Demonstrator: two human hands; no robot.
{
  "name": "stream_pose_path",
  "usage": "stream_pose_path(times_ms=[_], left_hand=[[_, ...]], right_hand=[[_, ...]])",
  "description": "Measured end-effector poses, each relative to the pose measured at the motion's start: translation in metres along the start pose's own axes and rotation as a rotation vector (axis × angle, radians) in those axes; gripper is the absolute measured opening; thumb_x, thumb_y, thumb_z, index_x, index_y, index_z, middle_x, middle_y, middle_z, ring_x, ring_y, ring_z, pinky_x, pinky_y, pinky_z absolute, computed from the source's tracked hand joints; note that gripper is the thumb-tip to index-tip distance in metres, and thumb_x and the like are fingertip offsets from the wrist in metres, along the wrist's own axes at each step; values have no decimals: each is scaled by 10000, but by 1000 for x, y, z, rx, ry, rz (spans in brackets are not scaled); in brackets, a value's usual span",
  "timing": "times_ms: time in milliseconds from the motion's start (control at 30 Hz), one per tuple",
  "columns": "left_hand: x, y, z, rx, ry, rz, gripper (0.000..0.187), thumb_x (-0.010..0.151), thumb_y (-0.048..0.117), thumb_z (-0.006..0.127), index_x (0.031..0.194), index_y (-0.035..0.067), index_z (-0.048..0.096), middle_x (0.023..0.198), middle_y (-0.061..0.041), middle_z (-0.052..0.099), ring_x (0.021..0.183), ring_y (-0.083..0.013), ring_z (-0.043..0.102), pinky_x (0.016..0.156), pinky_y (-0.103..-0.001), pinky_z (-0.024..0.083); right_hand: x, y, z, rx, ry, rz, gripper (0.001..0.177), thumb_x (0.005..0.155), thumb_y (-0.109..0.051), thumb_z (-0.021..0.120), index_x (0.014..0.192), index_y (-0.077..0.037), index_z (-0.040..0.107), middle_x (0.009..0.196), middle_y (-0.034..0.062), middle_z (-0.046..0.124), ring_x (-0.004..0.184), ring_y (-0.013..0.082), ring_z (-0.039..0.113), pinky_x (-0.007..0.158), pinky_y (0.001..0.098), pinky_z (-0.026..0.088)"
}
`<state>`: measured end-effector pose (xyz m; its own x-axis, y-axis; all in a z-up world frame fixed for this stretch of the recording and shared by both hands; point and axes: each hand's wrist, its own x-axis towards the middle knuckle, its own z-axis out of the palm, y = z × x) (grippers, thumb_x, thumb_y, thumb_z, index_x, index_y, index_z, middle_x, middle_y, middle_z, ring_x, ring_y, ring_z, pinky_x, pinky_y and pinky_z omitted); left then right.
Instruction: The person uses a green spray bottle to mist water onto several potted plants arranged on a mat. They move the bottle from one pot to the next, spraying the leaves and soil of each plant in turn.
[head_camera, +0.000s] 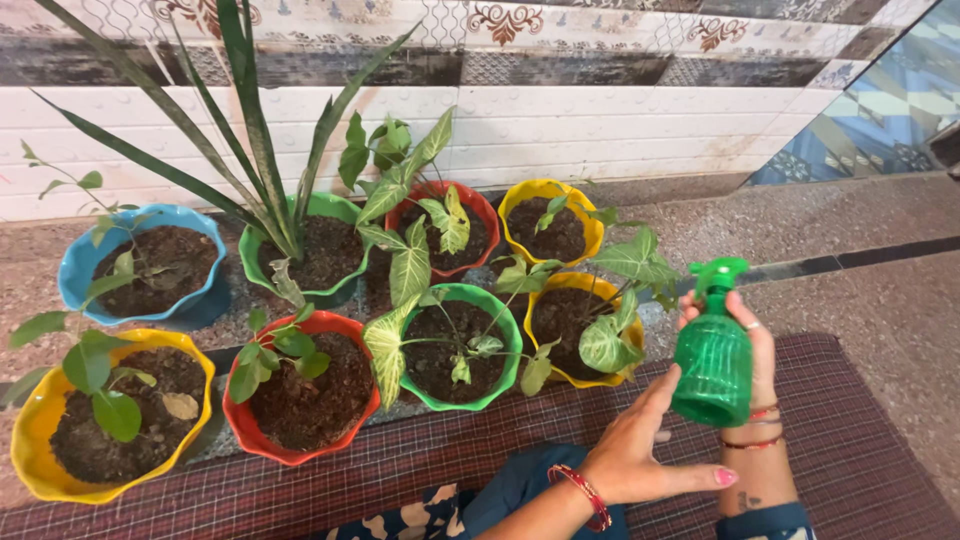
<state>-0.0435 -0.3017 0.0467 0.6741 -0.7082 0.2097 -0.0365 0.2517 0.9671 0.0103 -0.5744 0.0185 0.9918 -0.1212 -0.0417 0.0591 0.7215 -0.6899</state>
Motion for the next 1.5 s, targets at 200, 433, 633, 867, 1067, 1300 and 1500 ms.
stream_pose_path(times_ms=[200,433,633,867,1067,1300,1500], left_hand=[[-18,33,1,-95,-2,83,1430,720,824,759,1642,-111,195,1688,-319,266,1533,-366,376,1101,-393,459],[-26,51,-7,-136,-16,70,1506,689,837,736,1622,-142,72,1702,-337,149,1563,-383,277,1121,-395,420],[-2,67,-17,-160,32,144,1488,719,827,747,1624,-150,84,1692,-342,182,1554,-359,318,1096,-384,455],[34,75,-29,-171,135,213,1436,753,757,781,1670,-94,75,1696,-320,270,1536,-345,391,1093,-410,470],[45,67,-41,-113,222,202,1367,739,673,817,1688,-45,144,1692,-315,240,1544,-362,367,1088,-448,482],[71,77,-66,-205,266,266,1434,726,752,784,1645,-88,74,1712,-316,209,1554,-369,329,1117,-412,427],[100,50,-88,267,303,383,1387,785,646,762,1639,-157,21,1699,-431,90,1600,-466,173,1312,-456,302]], right_hand=[[-7,-16,39,4,8,-49,494,1084,-310,574,1327,120,572,1340,268,633,1065,247,699,909,356,589],[10,-17,54,-145,-21,158,442,1064,-317,620,1269,75,605,1253,222,637,978,253,702,865,373,605],[43,-47,82,-220,-20,197,486,1062,-355,624,1273,83,628,1212,221,673,949,249,718,810,365,595],[111,-53,85,-372,56,314,449,1037,-364,611,1291,6,628,1174,209,687,939,248,710,823,363,598],[127,-47,100,-301,12,239,435,1071,-337,581,1239,62,617,1220,239,663,1086,293,694,956,405,574],[200,-57,80,-332,-86,318,522,1123,-371,526,1229,137,588,1285,331,645,1162,365,641,994,435,552],[239,-54,75,-371,-27,267,508,1138,-337,479,1324,131,548,1248,304,644,1177,400,672,1015,455,547]])
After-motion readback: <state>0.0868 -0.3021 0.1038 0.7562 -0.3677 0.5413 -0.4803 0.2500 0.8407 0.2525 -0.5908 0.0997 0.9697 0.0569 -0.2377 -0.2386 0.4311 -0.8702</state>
